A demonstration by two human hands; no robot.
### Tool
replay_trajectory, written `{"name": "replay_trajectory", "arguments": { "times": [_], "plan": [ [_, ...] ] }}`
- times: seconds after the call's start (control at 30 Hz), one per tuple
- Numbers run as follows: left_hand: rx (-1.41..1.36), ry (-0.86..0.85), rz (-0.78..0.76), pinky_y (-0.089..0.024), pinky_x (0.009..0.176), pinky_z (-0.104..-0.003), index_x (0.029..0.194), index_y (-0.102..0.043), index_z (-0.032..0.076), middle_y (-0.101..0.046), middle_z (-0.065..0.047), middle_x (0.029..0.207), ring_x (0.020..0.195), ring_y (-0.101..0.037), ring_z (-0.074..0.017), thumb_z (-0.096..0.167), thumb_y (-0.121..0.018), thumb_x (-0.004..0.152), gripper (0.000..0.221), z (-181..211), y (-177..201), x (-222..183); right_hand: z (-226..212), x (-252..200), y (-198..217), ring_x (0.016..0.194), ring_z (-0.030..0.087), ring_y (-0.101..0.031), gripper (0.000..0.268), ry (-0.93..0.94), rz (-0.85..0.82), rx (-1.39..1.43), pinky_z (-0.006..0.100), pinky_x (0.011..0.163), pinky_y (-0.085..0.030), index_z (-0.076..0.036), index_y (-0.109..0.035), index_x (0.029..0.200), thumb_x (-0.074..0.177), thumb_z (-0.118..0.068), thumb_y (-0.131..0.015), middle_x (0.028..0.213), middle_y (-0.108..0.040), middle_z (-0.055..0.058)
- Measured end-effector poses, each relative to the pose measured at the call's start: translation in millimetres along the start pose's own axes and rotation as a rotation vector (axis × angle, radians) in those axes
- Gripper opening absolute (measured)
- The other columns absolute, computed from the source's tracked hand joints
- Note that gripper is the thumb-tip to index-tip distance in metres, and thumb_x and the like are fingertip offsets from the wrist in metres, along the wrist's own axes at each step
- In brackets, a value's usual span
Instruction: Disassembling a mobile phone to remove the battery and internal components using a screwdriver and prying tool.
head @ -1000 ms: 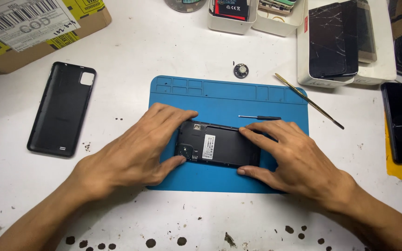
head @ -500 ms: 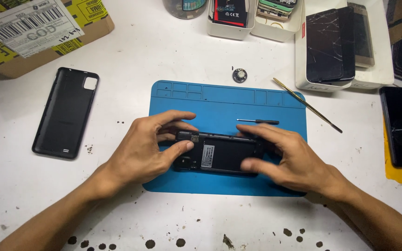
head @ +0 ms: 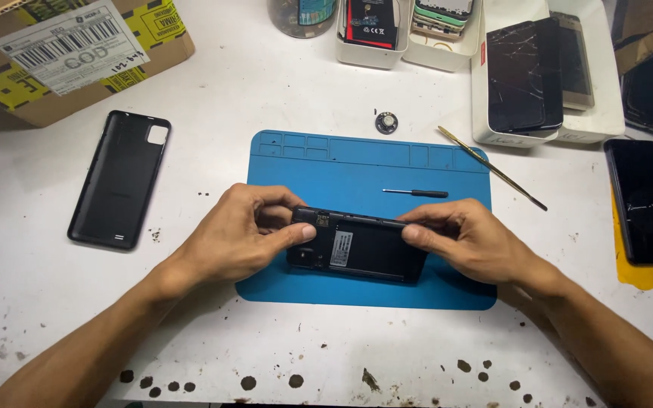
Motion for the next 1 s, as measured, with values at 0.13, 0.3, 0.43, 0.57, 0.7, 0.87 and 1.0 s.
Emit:
{"name": "replay_trajectory", "arguments": {
  "times": [0.13, 0.3, 0.43, 0.57, 0.7, 0.87, 1.0],
  "plan": [
    [0.032, 0.020, -0.031, -0.064, 0.057, -0.032, 0.105, -0.075, -0.006, -0.078, -0.022, 0.073, 0.068, -0.074, -0.0241, 0.010, -0.075, 0.086, 0.025, 10.9, 7.9, -3.6, -0.3, -4.2, 1.3, 0.056, 0.015, -0.058, 0.022, -0.023, -0.069, -0.090, 0.030, 0.051, -0.054, 0.001, -0.085, 0.101, 0.094, -0.009, -0.067, 0.053, -0.067, 0.009],
    [0.800, 0.269, 0.342, -0.032, 0.113, -0.059, 0.153, -0.044, 0.017, -0.047, -0.016, 0.150, 0.142, -0.038, -0.0308, 0.047, -0.055, 0.097, 0.065, 45.2, 68.3, -31.7, 15.5, -4.6, 9.8, 0.059, 0.006, -0.047, 0.032, -0.043, 0.050, -0.133, 0.023, 0.053, -0.035, -0.002, -0.086, 0.103, 0.094, -0.028, -0.069, 0.068, -0.065, -0.002],
    [1.054, 0.600, 0.494, -0.049, 0.095, -0.069, 0.155, -0.038, 0.000, -0.048, -0.035, 0.141, 0.134, -0.040, -0.0491, 0.048, -0.059, 0.099, 0.077, 19.6, 106.7, -52.7, 2.1, -7.4, 11.7, 0.067, 0.007, -0.059, 0.035, -0.088, 0.064, -0.104, 0.022, 0.057, -0.044, -0.001, -0.085, 0.111, 0.093, -0.026, -0.068, 0.082, -0.080, 0.004],
    [0.935, 0.715, 0.441, -0.045, 0.100, -0.063, 0.153, -0.040, 0.005, -0.056, -0.032, 0.135, 0.125, -0.054, -0.0520, 0.044, -0.065, 0.092, 0.077, 5.7, 117.0, -58.2, -14.2, -14.3, -0.8, 0.080, 0.011, -0.076, 0.029, -0.151, 0.149, -0.330, 0.023, 0.068, -0.059, -0.014, -0.086, 0.108, 0.087, -0.029, -0.072, 0.101, -0.087, 0.001],
    [0.727, 0.645, 0.516, -0.042, 0.100, -0.051, 0.158, -0.042, 0.020, -0.065, -0.025, 0.128, 0.126, -0.055, -0.0423, 0.027, -0.078, 0.082, 0.084, 3.0, 121.5, -60.4, -3.9, -16.2, -3.0, 0.079, 0.013, -0.078, 0.019, 0.153, 0.257, -0.744, 0.029, 0.072, -0.058, -0.024, -0.086, 0.100, 0.084, -0.033, -0.079, 0.091, -0.084, -0.002],
    [0.470, 0.635, 0.418, -0.041, 0.092, -0.044, 0.157, -0.018, 0.034, -0.067, -0.019, 0.104, 0.098, -0.055, -0.0363, 0.010, -0.061, 0.096, 0.078, 35.8, 90.1, -68.6, -3.7, -18.1, -3.3, 0.065, 0.015, -0.073, 0.018, 0.255, 0.226, -0.822, 0.033, 0.061, -0.059, -0.019, -0.085, 0.097, 0.085, -0.032, -0.081, 0.084, -0.082, 0.000],
    [0.626, 0.651, 0.368, -0.056, 0.078, -0.046, 0.143, -0.050, 0.035, -0.075, -0.010, 0.117, 0.082, -0.074, -0.0377, 0.018, -0.060, 0.093, 0.054, 55.7, 70.8, -72.4, -9.3, -17.6, -3.9, 0.078, 0.017, -0.079, 0.021, 0.230, 0.202, -0.761, 0.029, 0.072, -0.063, -0.014, -0.084, 0.099, 0.086, -0.029, -0.080, 0.092, -0.083, 0.003]
  ]
}}
Point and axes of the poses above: each hand's wrist, its own x-axis towards the middle knuckle, its own y-axis out of the back of the hand, z = x × y, the point moved 2 cm from there along x, towards the middle knuckle
